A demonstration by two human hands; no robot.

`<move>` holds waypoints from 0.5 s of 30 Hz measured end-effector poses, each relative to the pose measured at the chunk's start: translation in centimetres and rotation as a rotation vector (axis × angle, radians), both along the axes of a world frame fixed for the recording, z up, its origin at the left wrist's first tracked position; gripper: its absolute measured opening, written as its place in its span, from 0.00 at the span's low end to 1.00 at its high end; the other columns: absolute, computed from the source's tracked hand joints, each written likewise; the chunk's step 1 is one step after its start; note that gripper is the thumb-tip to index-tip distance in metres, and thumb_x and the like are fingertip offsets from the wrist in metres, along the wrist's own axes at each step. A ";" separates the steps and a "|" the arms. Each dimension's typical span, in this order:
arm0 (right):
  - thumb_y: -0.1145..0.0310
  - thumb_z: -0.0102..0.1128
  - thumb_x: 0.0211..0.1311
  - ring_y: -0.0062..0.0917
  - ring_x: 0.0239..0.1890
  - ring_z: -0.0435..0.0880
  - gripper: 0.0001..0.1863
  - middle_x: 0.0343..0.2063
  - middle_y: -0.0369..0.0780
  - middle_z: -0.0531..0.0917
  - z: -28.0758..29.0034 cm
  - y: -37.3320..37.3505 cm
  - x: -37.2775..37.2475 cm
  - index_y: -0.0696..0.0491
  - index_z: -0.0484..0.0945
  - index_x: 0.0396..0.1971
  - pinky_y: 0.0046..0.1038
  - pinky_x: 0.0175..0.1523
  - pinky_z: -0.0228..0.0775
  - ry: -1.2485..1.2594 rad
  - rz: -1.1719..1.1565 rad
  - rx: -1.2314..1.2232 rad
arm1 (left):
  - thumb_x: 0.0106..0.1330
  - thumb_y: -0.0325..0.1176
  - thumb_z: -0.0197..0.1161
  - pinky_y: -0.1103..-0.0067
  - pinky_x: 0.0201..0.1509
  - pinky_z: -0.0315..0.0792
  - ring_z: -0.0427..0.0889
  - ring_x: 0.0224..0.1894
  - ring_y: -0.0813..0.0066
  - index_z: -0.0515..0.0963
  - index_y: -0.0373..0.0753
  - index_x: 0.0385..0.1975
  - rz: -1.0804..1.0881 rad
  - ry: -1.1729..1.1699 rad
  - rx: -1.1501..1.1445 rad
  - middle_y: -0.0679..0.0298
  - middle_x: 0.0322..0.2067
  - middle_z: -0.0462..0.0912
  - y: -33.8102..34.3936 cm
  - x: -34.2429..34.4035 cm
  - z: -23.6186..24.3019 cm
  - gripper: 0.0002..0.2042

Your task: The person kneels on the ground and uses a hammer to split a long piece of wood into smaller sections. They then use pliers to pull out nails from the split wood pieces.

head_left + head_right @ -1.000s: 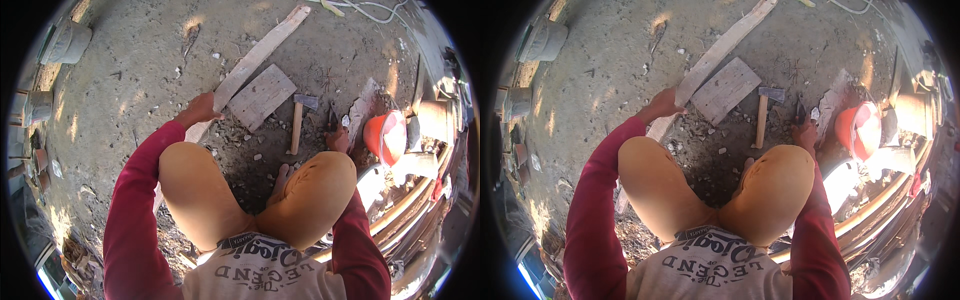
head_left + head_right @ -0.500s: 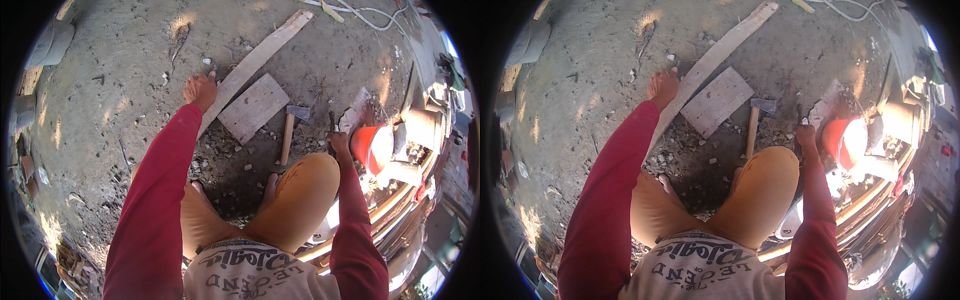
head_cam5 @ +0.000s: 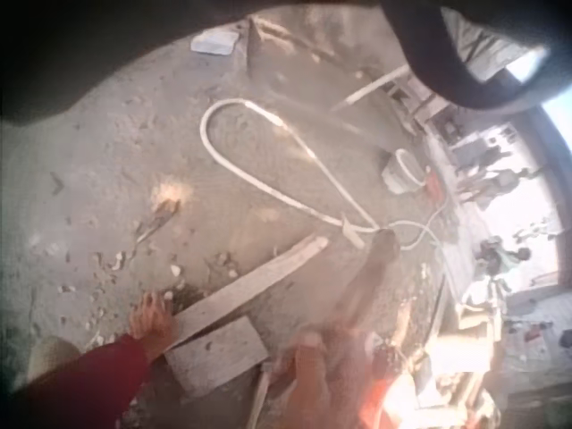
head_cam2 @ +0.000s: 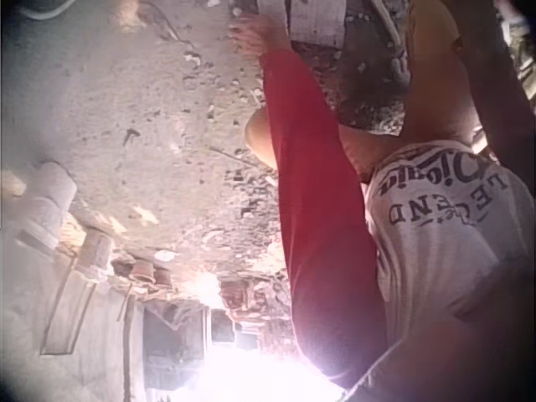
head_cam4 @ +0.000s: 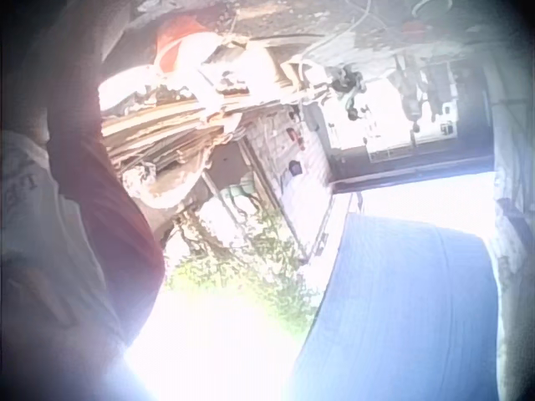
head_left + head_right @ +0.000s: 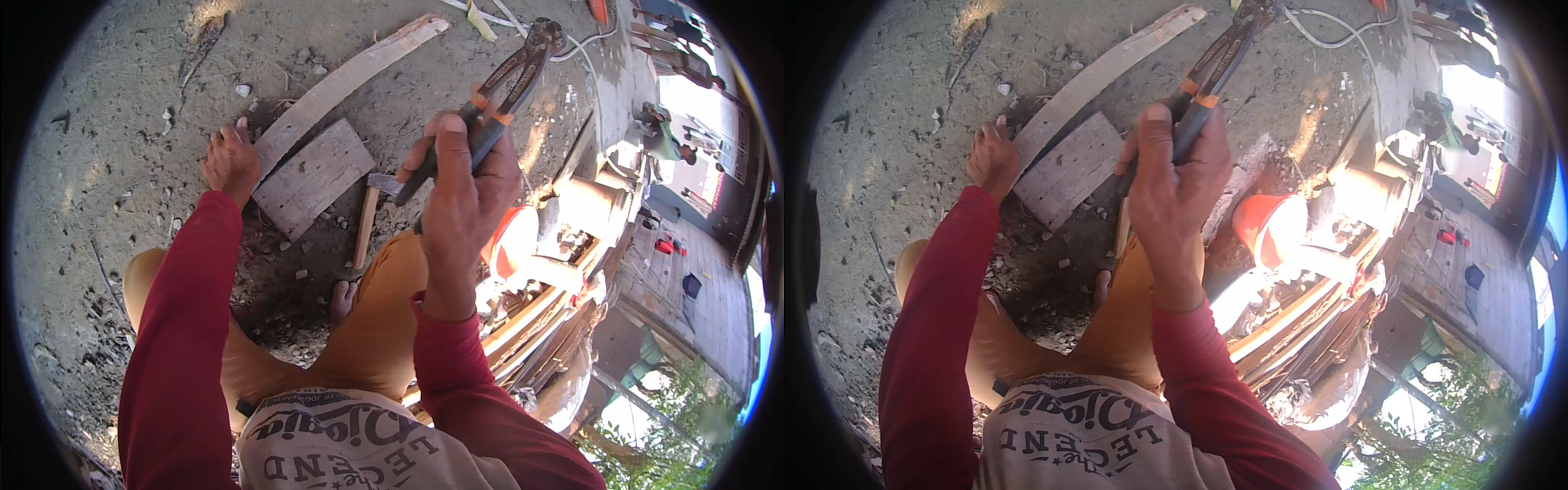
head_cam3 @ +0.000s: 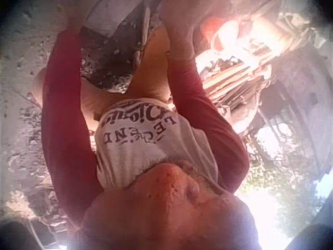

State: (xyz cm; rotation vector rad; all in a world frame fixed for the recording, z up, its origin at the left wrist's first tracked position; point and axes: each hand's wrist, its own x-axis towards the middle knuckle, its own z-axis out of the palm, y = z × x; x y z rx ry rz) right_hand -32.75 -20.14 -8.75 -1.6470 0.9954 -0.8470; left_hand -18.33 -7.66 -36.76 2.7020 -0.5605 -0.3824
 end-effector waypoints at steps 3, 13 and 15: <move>0.65 0.57 0.78 0.21 0.19 0.79 0.17 0.25 0.39 0.78 -11.1 1.3 1.9 0.62 0.72 0.54 0.25 0.25 0.71 0.012 -0.181 -0.235 | 0.83 0.51 0.43 0.48 0.50 0.77 0.85 0.49 0.41 0.76 0.36 0.43 -0.070 0.054 -0.071 0.46 0.45 0.85 -1.4 -0.7 -0.4 0.23; 0.72 0.58 0.73 0.29 0.14 0.79 0.12 0.21 0.41 0.76 -18.9 2.1 -3.8 0.67 0.74 0.45 0.36 0.16 0.71 0.603 -0.047 0.796 | 0.83 0.49 0.45 0.49 0.43 0.78 0.86 0.44 0.43 0.73 0.38 0.38 -0.061 -0.062 -0.105 0.48 0.39 0.85 -0.7 -0.8 -0.9 0.20; 0.71 0.58 0.73 0.29 0.15 0.79 0.12 0.22 0.41 0.76 -19.2 1.8 -4.2 0.66 0.73 0.45 0.36 0.16 0.72 0.594 -0.065 0.784 | 0.82 0.49 0.46 0.49 0.43 0.78 0.86 0.43 0.43 0.74 0.37 0.38 -0.052 -0.074 -0.081 0.48 0.39 0.85 -0.8 -1.3 -1.1 0.20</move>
